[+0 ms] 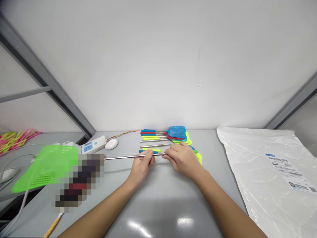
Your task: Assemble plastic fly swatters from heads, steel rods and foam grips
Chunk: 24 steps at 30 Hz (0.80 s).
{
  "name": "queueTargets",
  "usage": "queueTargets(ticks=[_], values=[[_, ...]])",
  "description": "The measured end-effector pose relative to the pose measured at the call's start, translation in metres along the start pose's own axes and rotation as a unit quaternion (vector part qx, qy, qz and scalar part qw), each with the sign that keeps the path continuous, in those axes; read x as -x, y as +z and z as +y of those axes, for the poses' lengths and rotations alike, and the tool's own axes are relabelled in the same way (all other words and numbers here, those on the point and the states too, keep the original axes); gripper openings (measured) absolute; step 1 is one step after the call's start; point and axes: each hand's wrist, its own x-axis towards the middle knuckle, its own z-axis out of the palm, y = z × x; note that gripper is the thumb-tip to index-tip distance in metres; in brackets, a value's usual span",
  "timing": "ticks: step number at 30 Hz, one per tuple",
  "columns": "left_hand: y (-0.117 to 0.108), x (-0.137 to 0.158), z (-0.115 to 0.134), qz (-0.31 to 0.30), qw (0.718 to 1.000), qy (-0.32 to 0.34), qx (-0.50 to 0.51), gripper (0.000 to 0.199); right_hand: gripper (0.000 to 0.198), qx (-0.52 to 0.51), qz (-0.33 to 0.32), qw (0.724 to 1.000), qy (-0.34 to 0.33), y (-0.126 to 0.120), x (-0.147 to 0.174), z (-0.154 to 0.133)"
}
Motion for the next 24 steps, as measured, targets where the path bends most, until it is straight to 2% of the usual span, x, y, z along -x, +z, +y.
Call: queueTargets(ticks=[2, 8, 10, 14, 17, 19, 21, 24], values=[[0.001, 0.0, -0.001, 0.004, 1.0, -0.003, -0.006, 0.044, 0.02, 0.002, -0.007, 1.0, -0.006, -0.002, -0.001, 0.0], [-0.017, -0.007, -0.001, 0.125, 0.992, 0.001, 0.022, 0.045, 0.02, 0.004, -0.001, 1.0, 0.011, -0.007, -0.002, 0.004], [-0.021, -0.008, -0.001, 0.136, 0.99, 0.007, 0.031, 0.044, 0.019, 0.006, -0.002, 1.0, 0.016, -0.007, 0.0, 0.007], [-0.015, -0.008, 0.002, 0.077, 0.995, -0.004, 0.059, 0.044, 0.018, 0.019, 0.008, 0.999, 0.026, -0.006, 0.002, 0.008], [-0.007, -0.005, 0.004, -0.007, 0.999, -0.021, 0.029, 0.043, 0.019, 0.025, 0.012, 1.0, 0.011, -0.006, 0.001, 0.005], [-0.004, -0.004, 0.005, -0.038, 0.999, -0.03, 0.008, 0.044, 0.019, 0.023, 0.008, 1.0, -0.001, -0.006, 0.0, 0.001], [-0.005, -0.003, 0.006, -0.024, 0.999, -0.028, -0.012, 0.046, 0.02, 0.019, 0.002, 1.0, -0.006, -0.006, -0.002, 0.0], [-0.009, -0.004, 0.007, 0.027, 0.999, -0.013, -0.031, 0.047, 0.021, 0.012, -0.004, 1.0, -0.003, -0.007, -0.002, 0.001]])
